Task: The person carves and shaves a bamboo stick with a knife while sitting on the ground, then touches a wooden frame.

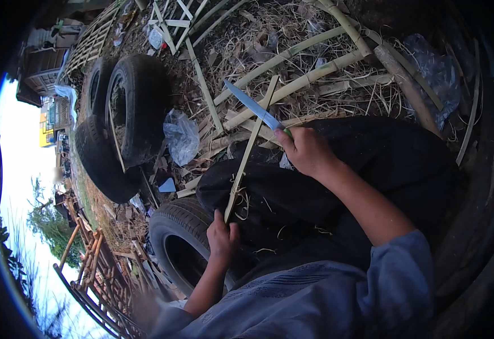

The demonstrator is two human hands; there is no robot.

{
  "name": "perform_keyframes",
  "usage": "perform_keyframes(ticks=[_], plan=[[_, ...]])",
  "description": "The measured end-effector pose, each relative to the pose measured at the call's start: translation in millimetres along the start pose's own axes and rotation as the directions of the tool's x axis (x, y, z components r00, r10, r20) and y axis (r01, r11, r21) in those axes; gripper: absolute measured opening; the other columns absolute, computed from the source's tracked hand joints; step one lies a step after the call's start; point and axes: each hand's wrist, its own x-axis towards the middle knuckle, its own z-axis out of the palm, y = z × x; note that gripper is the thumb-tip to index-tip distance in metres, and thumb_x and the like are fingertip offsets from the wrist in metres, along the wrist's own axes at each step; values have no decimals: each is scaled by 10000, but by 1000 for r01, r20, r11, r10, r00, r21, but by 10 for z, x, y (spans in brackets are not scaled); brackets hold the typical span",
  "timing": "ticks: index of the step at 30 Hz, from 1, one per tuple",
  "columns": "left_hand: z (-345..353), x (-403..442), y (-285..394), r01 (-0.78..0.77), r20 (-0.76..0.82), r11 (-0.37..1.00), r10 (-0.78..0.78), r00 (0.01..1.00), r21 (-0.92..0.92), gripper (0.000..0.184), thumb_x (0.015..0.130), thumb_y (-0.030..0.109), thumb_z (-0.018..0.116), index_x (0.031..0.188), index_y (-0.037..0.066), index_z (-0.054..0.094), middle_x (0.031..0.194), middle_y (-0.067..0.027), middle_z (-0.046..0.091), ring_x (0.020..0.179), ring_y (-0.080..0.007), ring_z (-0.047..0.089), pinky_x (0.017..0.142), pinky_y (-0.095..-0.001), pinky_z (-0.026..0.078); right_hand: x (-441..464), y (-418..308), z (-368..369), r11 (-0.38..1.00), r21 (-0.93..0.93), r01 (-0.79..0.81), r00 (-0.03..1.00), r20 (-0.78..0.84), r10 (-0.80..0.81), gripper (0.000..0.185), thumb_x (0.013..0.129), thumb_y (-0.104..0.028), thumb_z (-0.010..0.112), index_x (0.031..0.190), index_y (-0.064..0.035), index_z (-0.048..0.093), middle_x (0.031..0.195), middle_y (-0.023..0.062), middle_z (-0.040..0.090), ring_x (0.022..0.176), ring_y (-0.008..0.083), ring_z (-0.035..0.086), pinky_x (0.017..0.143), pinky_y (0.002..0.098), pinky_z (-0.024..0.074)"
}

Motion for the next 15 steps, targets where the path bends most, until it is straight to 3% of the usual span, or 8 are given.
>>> perform_keyframes(ticks=[1, 3, 7, 8, 11, 12, 15], plan=[[-7, 13, -18, -5, -5, 1000, 5, 1000, 3, 299, 795, 191, 543, 970, -35, 456, 711, -268, 582, 700, -460, 595, 629, -513, 467, 15, -15, -56, 1000, 3, 2, 1000, -2, -2, 476, 976, -407, 448, 739, -14, 578, 627, 199, 578, 645, 408, 594, 577, 450, 444], [-11, 56, 18, -7, -6, 1000, 7, 1000, 7, 309, 794, 191, 543, 981, -39, 457, 716, -269, 583, 701, -458, 596, 628, -511, 467, 22, -66, -242, 987, -159, -33, 996, 76, 45, 475, 979, -398, 447, 748, -3, 573, 627, 202, 575, 642, 414, 586, 576, 442, 442], [5, 31, 26, 2, -23, 999, -1, 1000, 47, 342, 792, 193, 545, 1013, -54, 464, 727, -269, 588, 705, -455, 600, 627, -507, 469, -18, -32, -81, 995, -94, -31, 997, 67, 38, 466, 979, -401, 441, 785, -5, 592, 639, 197, 583, 660, 407, 602, 596, 447, 455], [5, 69, 10, -5, -26, 999, 6, 1000, 51, 342, 792, 193, 545, 1013, -54, 464, 727, -269, 588, 705, -455, 600, 627, -507, 469, -41, -32, -153, 978, -209, 12, 995, 103, 10, 467, 982, -390, 442, 774, 2, 586, 628, 196, 575, 631, 392, 599, 584, 442, 448], [17, 39, -39, -24, -29, 999, 24, 999, 23, 378, 789, 192, 550, 1049, -73, 475, 728, -259, 593, 698, -446, 603, 628, -494, 477, 61, -148, -372, 981, -164, -99, 985, 122, 120, 497, 971, -419, 452, 720, -6, 571, 666, 213, 613, 705, 424, 622, 617, 497, 472], [14, 73, -16, -8, -8, 1000, 8, 1000, 15, 398, 785, 189, 555, 1067, -82, 478, 726, -254, 595, 694, -442, 604, 630, -487, 482, 139, -99, -373, 986, 34, -165, 983, 85, 162, 492, 973, -411, 451, 713, -11, 573, 651, 211, 607, 706, 425, 620, 623, 497, 469], [35, 41, -65, -22, -23, 999, 23, 999, 46, 414, 773, 181, 568, 1075, -90, 484, 724, -245, 597, 681, -428, 606, 628, -470, 490, -31, -36, -114, 998, -29, -55, 992, 111, 58, 488, 976, -407, 449, 705, -19, 572, 615, 189, 590, 666, 414, 612, 604, 490, 460]])
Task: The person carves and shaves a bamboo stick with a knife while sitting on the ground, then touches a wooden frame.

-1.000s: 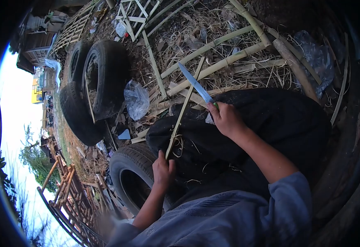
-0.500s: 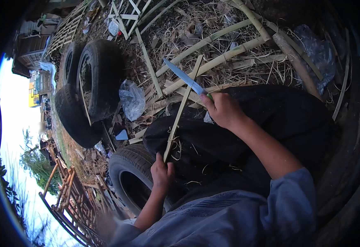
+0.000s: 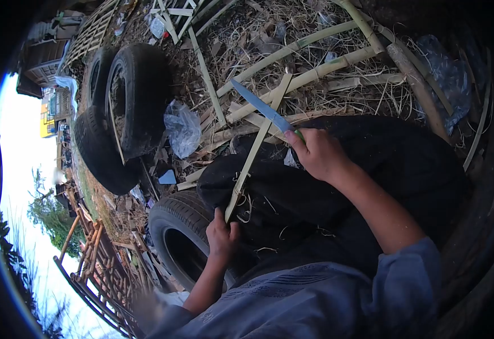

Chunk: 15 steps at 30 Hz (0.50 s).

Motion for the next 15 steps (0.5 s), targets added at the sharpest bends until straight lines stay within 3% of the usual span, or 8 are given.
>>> perform_keyframes(ticks=[2, 4, 6, 8, 10, 11, 12, 15], plan=[[-13, -2, 6, -2, 0, 999, 2, 1000, -45, 360, 766, 177, 571, 1011, -72, 483, 712, -248, 592, 679, -424, 608, 624, -473, 489, 41, -91, -229, 995, -81, -53, 996, 67, 58, 491, 980, -404, 440, 704, -20, 568, 602, 184, 577, 639, 418, 596, 584, 483, 447], [-31, 70, 78, 29, 20, 999, -29, 999, -28, 341, 764, 177, 570, 987, -64, 480, 707, -248, 591, 679, -423, 608, 622, -476, 489, 132, -32, -168, 994, 101, -34, 998, -53, 39, 498, 982, -409, 434, 704, -16, 561, 604, 190, 575, 650, 420, 599, 585, 484, 449], [-28, 46, 83, 64, 38, 998, -63, 997, -17, 322, 763, 177, 568, 964, -56, 476, 703, -249, 590, 679, -423, 609, 621, -479, 488, 24, 38, 87, 989, 144, 12, 1000, -14, -10, 487, 995, -370, 428, 690, 6, 488, 558, 148, 477, 515, 289, 453, 540, 410, 384], [-57, 17, 17, 62, 72, 998, -62, 995, 2, 318, 763, 178, 568, 964, -51, 476, 692, -245, 589, 671, -428, 609, 617, -489, 485, 8, 44, -24, 999, 34, 26, 1000, -5, -26, 489, 1000, -364, 418, 688, 8, 478, 543, 129, 446, 508, 238, 439, 530, 394, 374], [-47, 70, 61, 58, 56, 998, -58, 997, -13, 325, 763, 181, 571, 972, -50, 479, 690, -244, 589, 664, -430, 608, 612, -491, 484, 97, -8, -142, 996, -81, 25, 999, -19, -27, 484, 999, -361, 419, 690, 7, 478, 543, 128, 450, 508, 245, 439, 532, 395, 377], [-35, 85, 78, 53, 45, 998, -52, 998, -31, 332, 764, 184, 574, 980, -50, 482, 687, -243, 589, 657, -432, 606, 606, -492, 483, 178, -13, -179, 994, 106, 3, 998, -61, 3, 478, 990, -371, 426, 706, 5, 508, 575, 168, 511, 554, 342, 522, 557, 415, 404], [-28, 69, 64, 59, 47, 998, -57, 997, -33, 332, 764, 184, 574, 980, -50, 482, 687, -243, 589, 657, -432, 606, 606, -492, 483, 147, 2, -113, 995, 103, 2, 998, -55, 4, 478, 990, -371, 426, 706, 5, 508, 575, 168, 511, 554, 342, 522, 557, 415, 404], [-36, 44, 40, 12, -3, 1000, -12, 1000, 1, 350, 765, 194, 586, 995, -51, 487, 685, -239, 589, 651, -430, 607, 602, -489, 484, 30, 26, -26, 999, -49, 11, 1000, 0, -11, 503, 990, -406, 409, 738, -3, 573, 598, 185, 569, 655, 419, 593, 603, 472, 446]])
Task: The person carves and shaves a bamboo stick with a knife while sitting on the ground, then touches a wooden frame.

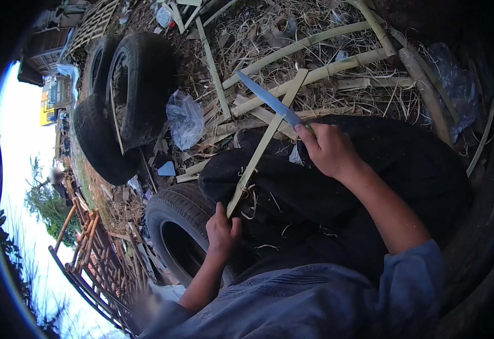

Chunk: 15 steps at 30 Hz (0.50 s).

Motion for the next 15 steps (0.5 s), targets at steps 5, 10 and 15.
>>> perform_keyframes(ticks=[5, 10, 15], plan=[[38, 5, -4, 6, -4, 1000, -6, 1000, -24, 380, 768, 194, 601, 1032, -57, 494, 693, -230, 594, 658, -416, 613, 602, -474, 487, 50, -33, 63, 999, 15, 34, 996, -79, -33, 495, 995, -388, 404, 719, -6, 554, 570, 185, 552, 617, 417, 590, 569, 462, 449], [-2, 15, 2, 38, 48, 999, -37, 998, -24, 377, 768, 187, 605, 1028, -63, 492, 692, -224, 597, 651, -407, 618, 599, -471, 489, 100, -32, -91, 997, 77, 0, 997, -73, 6, 450, 982, -371, 443, 753, -8, 580, 584, 205, 559, 651, 427, 601, 580, 468, 454], [20, -4, -24, 15, 42, 999, -14, 999, -31, 462, 761, 200, 618, 1102, -82, 486, 693, -221, 602, 645, -404, 620, 598, -467, 493, 15, -25, -86, 996, -75, 52, 998, -40, -55, 439, 984, -351, 435, 748, -11, 580, 573, 201, 552, 640, 434, 593, 569, 460, 449]])
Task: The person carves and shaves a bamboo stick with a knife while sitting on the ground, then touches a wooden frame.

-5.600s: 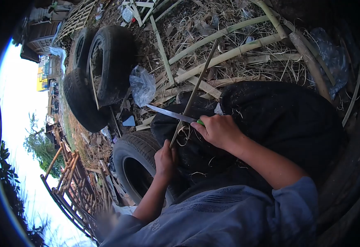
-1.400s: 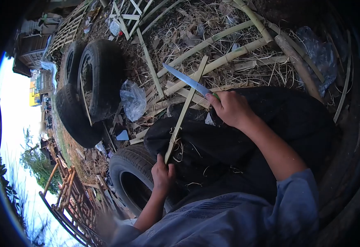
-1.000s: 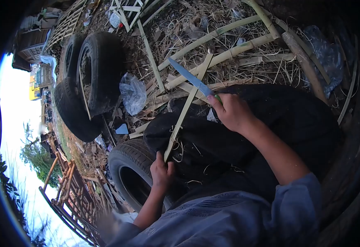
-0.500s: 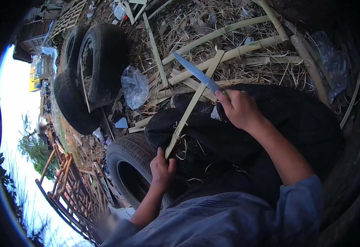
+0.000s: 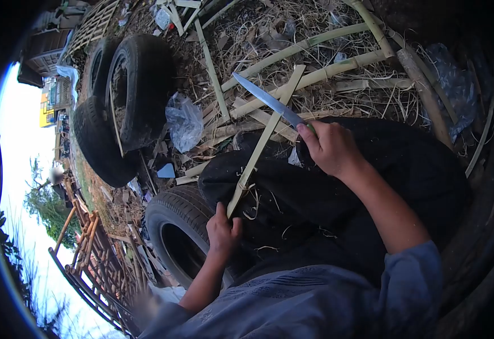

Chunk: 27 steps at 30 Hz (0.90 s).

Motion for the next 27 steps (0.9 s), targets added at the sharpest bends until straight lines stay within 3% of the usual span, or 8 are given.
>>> perform_keyframes(ticks=[2, 5, 8, 12, 14, 20, 24, 27], plan=[[-21, 42, 38, -1, -2, 1000, 1, 1000, -4, 452, 760, 198, 617, 1093, -79, 487, 692, -221, 601, 646, -405, 620, 598, -467, 493, 93, 37, -17, 989, 148, -17, 996, -79, 29, 442, 984, -362, 433, 747, -19, 582, 574, 191, 554, 615, 421, 590, 561, 462, 447], [-4, -20, 7, 9, -4, 1000, -9, 1000, 6, 439, 759, 198, 614, 1079, -76, 489, 692, -222, 601, 647, -407, 619, 598, -466, 493, -21, 47, 268, 967, 253, 23, 1000, -26, -17, 460, 984, -376, 435, 736, -17, 580, 566, 179, 546, 574, 396, 577, 542, 454, 434], [-27, 35, 24, 8, -10, 1000, -8, 1000, 6, 435, 761, 206, 609, 1072, -74, 490, 694, -222, 601, 648, -411, 617, 600, -467, 493, 22, 1, 51, 998, 69, 12, 1000, -16, -11, 462, 984, -376, 436, 737, -12, 578, 580, 186, 555, 588, 399, 585, 541, 445, 431], [26, -6, -33, -28, -45, 998, 30, 999, 48, 450, 763, 209, 604, 1088, -81, 491, 692, -222, 599, 649, -410, 616, 601, -469, 492, -39, 16, 198, 982, 188, 23, 999, 20, -27, 438, 981, -367, 438, 758, -19, 583, 626, 203, 586, 668, 424, 610, 576, 458, 454], [28, 0, -56, -10, -16, 1000, 10, 1000, 17, 476, 760, 200, 606, 1117, -92, 490, 687, -220, 596, 647, -404, 616, 599, -466, 491, 9, 31, 40, 996, 87, 22, 998, 54, -27, 454, 980, -374, 442, 735, -17, 581, 605, 196, 571, 634, 420, 594, 569, 451, 446], [11, -16, 20, 5, -38, 1000, -5, 999, 3, 494, 758, 195, 609, 1134, -104, 492, 668, -219, 591, 642, -402, 616, 604, -460, 494, 58, 82, 155, 967, 253, 11, 999, 44, -23, 488, 990, -370, 423, 689, -5, 542, 545, 183, 508, 535, 387, 526, 534, 445, 394], [6, 34, 30, -3, -47, 1000, 3, 999, 9, 490, 757, 191, 610, 1130, -105, 495, 662, -218, 591, 640, -401, 616, 605, -462, 494, 179, 90, -55, 974, 227, 14, 1000, 15, -18, 508, 994, -376, 408, 677, 5, 524, 552, 189, 505, 543, 389, 509, 541, 443, 387], [16, -34, -13, -8, -49, 1000, 9, 999, 17, 487, 756, 192, 609, 1127, -103, 497, 668, -220, 594, 642, -401, 617, 607, -462, 495, 84, 132, 151, 977, 209, 31, 999, -24, -27, 520, 997, -390, 393, 697, 2, 558, 535, 159, 502, 515, 325, 526, 525, 414, 389]])
